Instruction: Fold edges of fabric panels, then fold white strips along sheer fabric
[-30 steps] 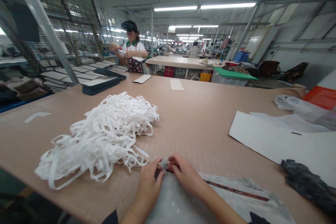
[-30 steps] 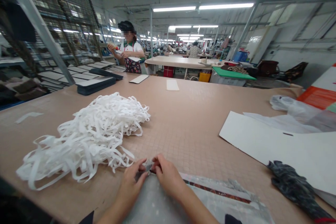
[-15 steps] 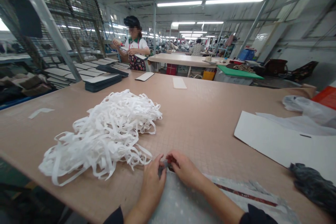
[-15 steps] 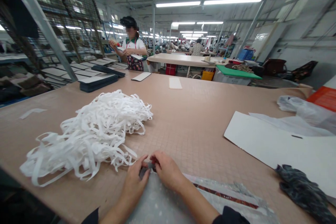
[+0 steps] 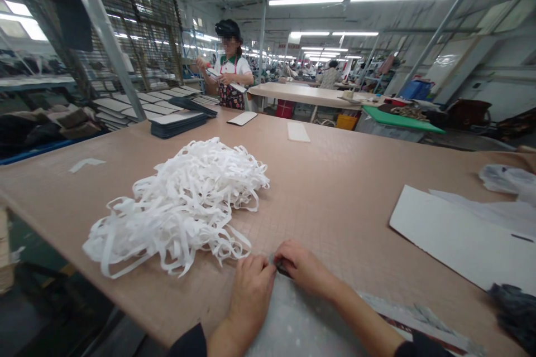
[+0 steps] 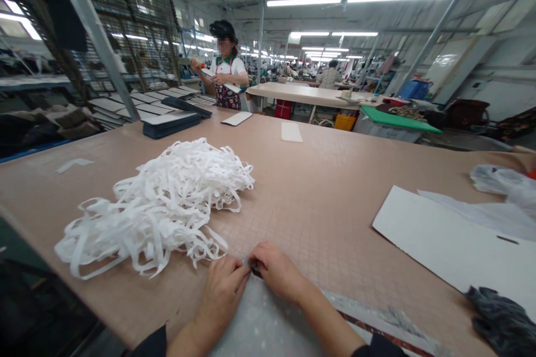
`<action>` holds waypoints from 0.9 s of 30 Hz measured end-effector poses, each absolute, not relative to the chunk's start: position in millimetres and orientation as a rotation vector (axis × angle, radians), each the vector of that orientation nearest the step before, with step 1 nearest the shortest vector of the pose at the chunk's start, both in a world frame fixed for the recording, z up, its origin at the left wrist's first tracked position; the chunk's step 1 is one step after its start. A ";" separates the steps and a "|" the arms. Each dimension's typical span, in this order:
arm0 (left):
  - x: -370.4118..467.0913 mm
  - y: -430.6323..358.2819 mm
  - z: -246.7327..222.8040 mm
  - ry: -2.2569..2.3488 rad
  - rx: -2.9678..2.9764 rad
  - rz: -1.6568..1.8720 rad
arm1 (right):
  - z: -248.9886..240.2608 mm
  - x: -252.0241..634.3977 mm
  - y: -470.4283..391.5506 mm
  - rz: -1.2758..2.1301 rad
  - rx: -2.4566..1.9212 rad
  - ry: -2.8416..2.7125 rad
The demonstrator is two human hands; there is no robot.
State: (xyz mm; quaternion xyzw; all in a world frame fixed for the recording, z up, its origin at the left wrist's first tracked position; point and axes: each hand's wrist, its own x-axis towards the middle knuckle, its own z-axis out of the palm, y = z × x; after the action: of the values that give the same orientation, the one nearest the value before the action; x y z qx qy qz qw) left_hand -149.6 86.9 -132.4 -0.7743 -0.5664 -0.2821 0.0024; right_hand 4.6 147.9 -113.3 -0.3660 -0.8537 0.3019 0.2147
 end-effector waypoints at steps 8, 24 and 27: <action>-150.1 82.4 -132.4 -1.568 -2.499 -0.672 | -112.0 1.2 153.1 0.885 -1.071 -2.407; -148.4 82.6 -127.9 -1.529 -2.525 -0.526 | -110.1 -8.0 158.6 0.925 -1.295 -2.379; -148.8 82.8 -128.3 -1.542 -2.528 -0.533 | -111.5 -7.3 158.5 0.955 -1.346 -2.326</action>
State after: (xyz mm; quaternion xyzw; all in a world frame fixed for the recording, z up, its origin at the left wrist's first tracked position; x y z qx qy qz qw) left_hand -148.8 82.8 -128.3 -0.8383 -0.5115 -0.1768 0.0664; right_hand -7.3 158.5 -111.5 -0.4669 -0.8070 0.3314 0.1445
